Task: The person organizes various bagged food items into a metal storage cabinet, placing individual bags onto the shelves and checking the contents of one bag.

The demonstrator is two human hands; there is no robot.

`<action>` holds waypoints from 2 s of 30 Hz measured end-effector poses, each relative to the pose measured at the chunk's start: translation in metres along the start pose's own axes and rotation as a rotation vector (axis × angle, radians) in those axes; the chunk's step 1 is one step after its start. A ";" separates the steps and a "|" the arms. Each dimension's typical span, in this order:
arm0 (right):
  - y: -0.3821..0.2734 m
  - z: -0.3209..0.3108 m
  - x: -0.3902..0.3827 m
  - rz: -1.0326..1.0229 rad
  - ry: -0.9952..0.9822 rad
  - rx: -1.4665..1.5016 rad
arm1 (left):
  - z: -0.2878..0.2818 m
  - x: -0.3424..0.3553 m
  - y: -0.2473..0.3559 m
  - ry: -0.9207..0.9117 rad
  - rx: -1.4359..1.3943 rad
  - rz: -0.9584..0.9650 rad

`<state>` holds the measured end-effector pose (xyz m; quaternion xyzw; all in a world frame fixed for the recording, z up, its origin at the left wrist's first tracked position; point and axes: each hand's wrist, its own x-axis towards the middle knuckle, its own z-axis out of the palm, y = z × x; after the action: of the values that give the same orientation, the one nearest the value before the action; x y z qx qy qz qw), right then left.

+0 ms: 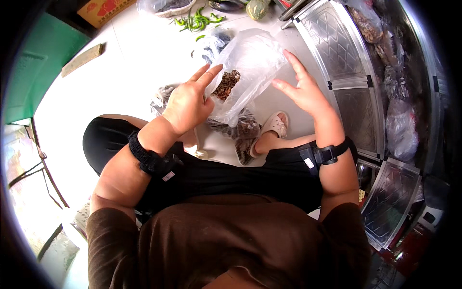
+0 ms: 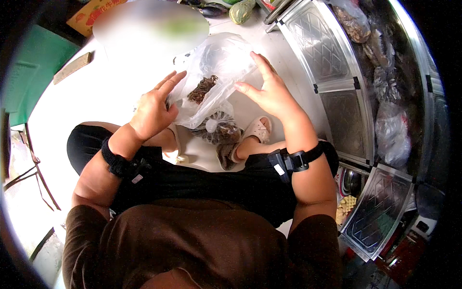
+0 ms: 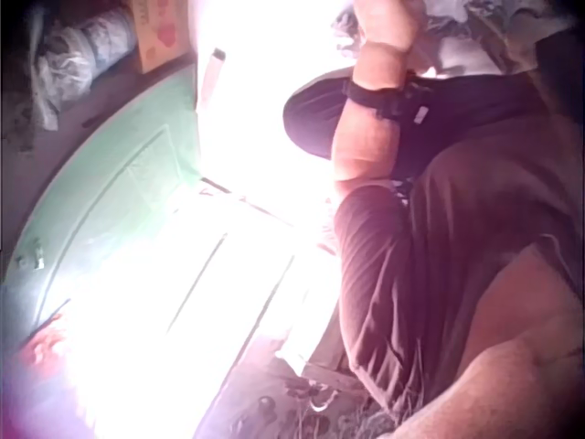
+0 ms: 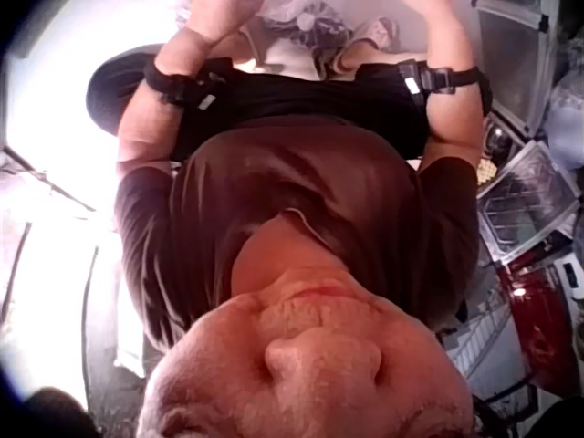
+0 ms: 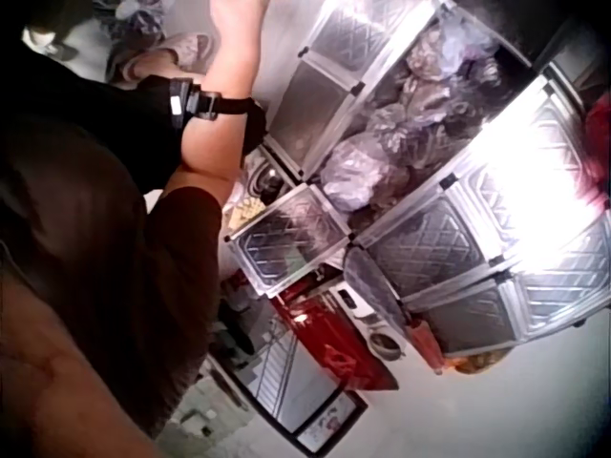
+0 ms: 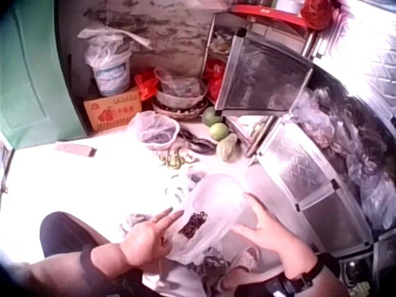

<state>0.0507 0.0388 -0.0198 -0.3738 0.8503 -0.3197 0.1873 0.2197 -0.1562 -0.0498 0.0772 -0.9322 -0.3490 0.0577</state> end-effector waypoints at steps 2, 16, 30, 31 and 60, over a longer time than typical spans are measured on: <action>0.010 0.008 0.000 0.029 0.028 -0.033 | 0.002 0.002 -0.002 -0.019 -0.168 -0.091; 0.036 0.054 0.003 0.163 -0.153 0.026 | 0.002 0.003 0.000 -0.176 -0.671 -0.117; 0.009 0.044 0.003 0.330 -0.145 1.227 | -0.004 0.008 -0.009 0.121 -0.715 -0.331; 0.000 0.046 0.005 0.352 -0.051 1.315 | -0.001 0.007 -0.011 0.129 -0.716 -0.331; -0.038 0.058 -0.011 0.000 -0.155 0.807 | 0.032 0.010 -0.005 -0.414 -0.823 -0.016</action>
<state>0.1092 0.0040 -0.0350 -0.2932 0.6400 -0.5985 0.3825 0.2057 -0.1413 -0.0766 -0.0161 -0.7072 -0.6988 -0.1063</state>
